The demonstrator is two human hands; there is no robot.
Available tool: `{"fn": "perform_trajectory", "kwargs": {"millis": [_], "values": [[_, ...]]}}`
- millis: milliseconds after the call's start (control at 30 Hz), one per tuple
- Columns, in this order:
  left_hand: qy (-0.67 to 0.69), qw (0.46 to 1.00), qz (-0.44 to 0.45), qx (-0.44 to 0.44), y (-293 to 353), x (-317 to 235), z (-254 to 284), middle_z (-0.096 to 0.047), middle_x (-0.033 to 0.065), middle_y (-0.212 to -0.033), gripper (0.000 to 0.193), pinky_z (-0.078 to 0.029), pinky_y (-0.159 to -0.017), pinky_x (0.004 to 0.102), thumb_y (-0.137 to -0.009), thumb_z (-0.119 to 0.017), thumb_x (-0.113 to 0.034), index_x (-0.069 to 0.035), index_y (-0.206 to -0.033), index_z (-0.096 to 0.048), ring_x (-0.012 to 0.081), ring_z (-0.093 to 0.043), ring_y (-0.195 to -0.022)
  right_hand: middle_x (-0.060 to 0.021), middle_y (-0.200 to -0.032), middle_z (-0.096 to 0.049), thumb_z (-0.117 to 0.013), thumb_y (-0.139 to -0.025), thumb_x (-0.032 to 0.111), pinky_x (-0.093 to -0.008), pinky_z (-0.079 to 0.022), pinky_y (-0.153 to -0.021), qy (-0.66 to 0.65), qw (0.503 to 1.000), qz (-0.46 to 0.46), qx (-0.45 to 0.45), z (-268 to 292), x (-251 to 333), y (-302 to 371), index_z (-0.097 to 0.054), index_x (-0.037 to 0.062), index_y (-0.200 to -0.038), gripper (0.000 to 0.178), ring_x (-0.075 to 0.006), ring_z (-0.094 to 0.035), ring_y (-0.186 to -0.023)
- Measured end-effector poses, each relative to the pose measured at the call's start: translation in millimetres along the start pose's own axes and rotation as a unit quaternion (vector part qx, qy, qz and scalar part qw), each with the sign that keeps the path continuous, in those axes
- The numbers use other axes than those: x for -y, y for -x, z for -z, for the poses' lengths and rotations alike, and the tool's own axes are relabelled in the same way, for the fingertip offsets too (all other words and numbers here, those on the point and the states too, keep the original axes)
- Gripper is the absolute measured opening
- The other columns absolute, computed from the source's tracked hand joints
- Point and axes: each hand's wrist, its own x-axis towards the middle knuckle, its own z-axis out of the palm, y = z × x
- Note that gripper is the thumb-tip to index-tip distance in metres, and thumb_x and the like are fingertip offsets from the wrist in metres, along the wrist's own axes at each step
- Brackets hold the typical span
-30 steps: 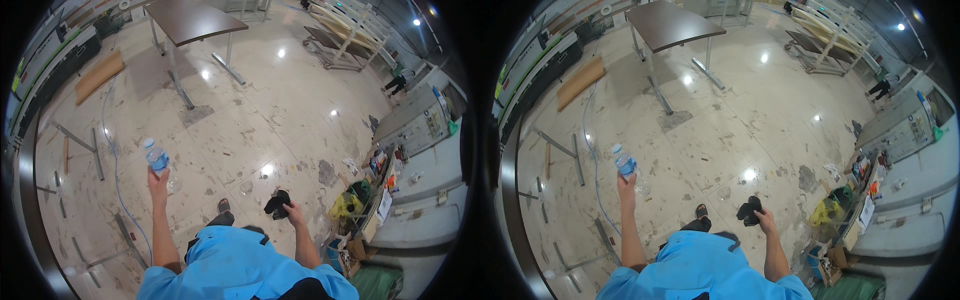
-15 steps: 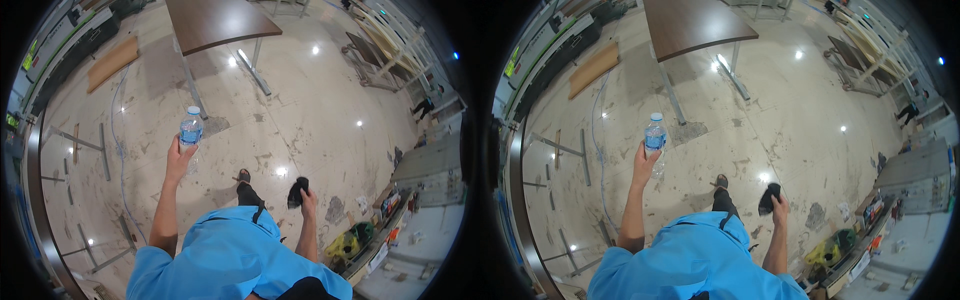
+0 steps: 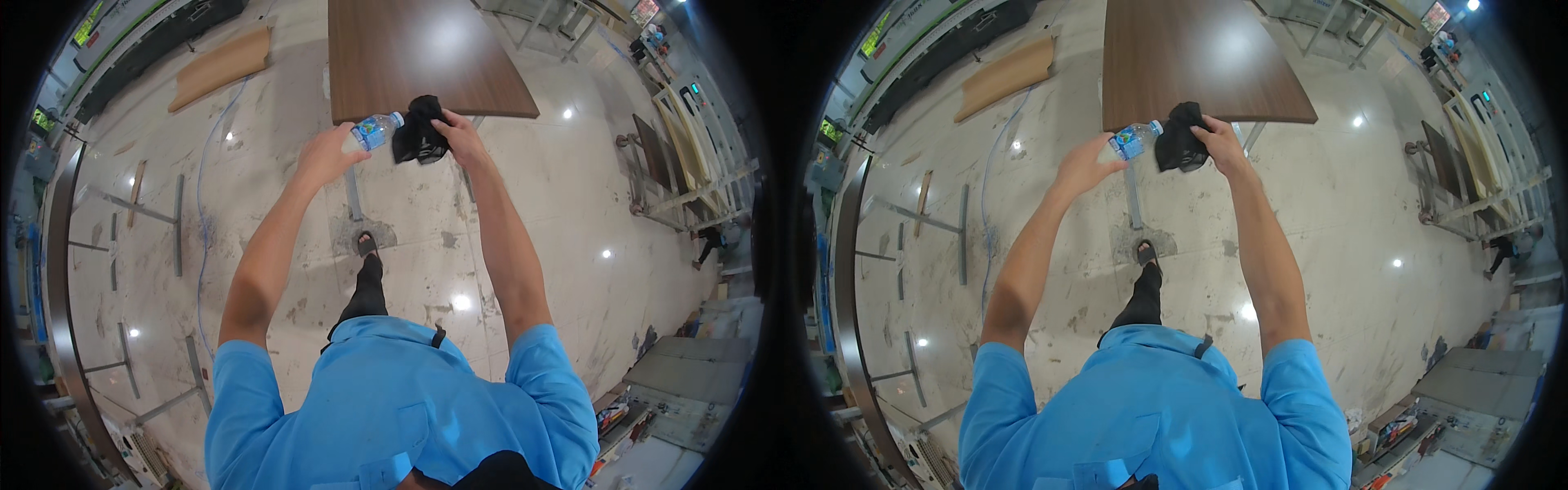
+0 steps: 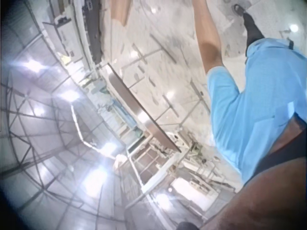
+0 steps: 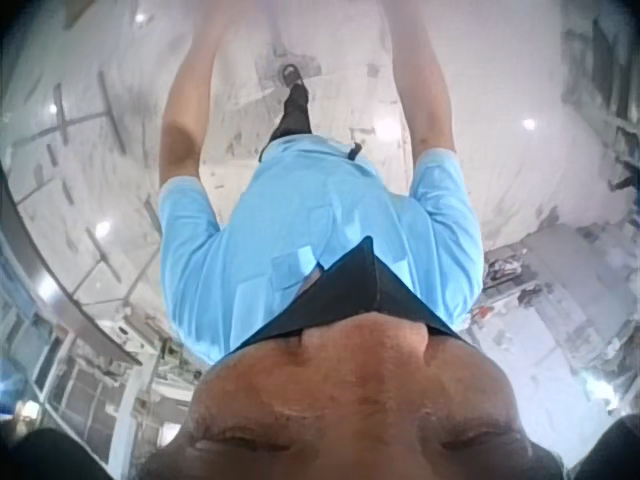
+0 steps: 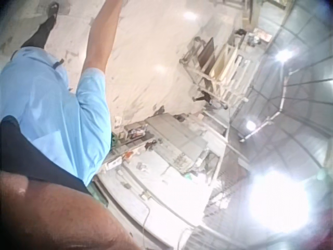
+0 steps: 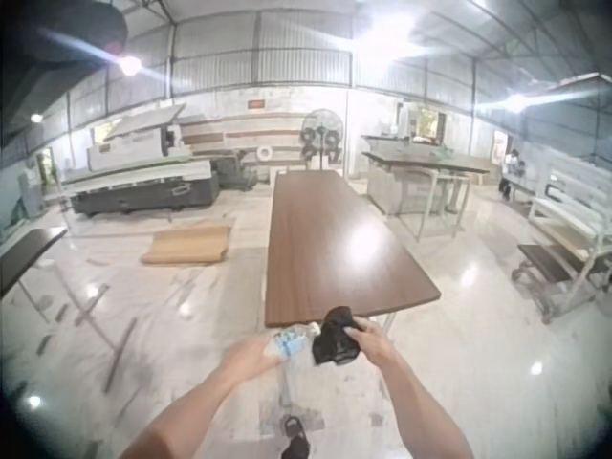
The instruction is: The person applies a dark liquid finish to the edges of a wooden tabletop using a small brush, then wipes the surface with a cloth. The person holds a small container of finish and a brush, repeatedly dipping the brush and applying the finish along the tabletop edges, followed by wiping with a cloth.
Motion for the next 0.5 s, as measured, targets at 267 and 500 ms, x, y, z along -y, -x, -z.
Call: {"fn": "perform_trajectory", "kwargs": {"millis": [267,500], "values": [[-0.127,0.988,-0.076,0.037,-188,35,-4,-0.070,0.0139,-0.116,0.063,-0.051,-0.096,0.0462,-0.086,-0.081,-0.040,-0.009,-0.137,-0.061,0.0328,-0.066,-0.112,-0.0056,-0.115,-0.073,-0.056,-0.105,0.001,-0.0303,-0.057,-0.091,-0.107,0.989,-0.102,-0.010,24,-37,-168,-0.065,0.0019,-0.135,0.031,-0.0144,-0.068,-0.100],[-0.160,0.980,-0.085,0.076,-280,39,-16,-0.070,0.0120,-0.116,0.056,-0.049,-0.096,0.0447,-0.087,-0.081,-0.036,-0.009,-0.132,-0.064,0.0311,-0.065,-0.112,-0.0087,-0.116,-0.072,-0.055,-0.106,0.003,-0.0326,-0.060,-0.090,-0.224,0.964,-0.138,-0.051,61,-62,-233,-0.064,0.0017,-0.134,0.029,-0.0173,-0.070,-0.101]]}}
